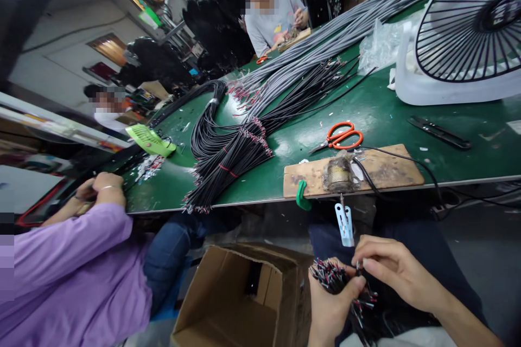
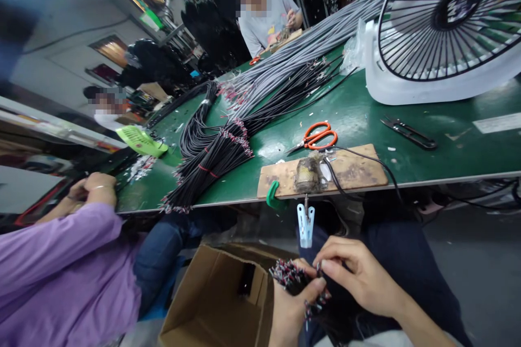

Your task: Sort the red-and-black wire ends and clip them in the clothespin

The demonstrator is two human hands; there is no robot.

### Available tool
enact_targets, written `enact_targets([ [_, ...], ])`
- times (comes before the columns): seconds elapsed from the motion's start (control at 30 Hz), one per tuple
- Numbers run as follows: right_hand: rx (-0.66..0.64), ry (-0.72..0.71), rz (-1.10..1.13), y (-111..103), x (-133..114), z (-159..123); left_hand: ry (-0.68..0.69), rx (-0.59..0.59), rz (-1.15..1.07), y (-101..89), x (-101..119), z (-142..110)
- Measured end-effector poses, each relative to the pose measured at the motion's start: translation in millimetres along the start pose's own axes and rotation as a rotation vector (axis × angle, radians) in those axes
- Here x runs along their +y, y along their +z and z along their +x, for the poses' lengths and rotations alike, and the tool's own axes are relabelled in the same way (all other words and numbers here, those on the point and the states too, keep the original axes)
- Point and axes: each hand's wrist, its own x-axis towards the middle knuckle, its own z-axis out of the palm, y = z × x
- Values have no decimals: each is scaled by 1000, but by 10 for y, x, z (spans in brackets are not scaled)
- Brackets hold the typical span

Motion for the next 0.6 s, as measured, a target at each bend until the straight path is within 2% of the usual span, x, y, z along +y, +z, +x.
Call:
enact_targets([
  [0.27,-37,48,-52,-36,-23,58,28,38,57,28,104,7],
  [0.43,66,97,-100,-35,-19,43,-28,95,-59,99,105,-25],
  [0.6,55,123,-213,-23,-46,27,-16,131,-34,187,171,-41],
])
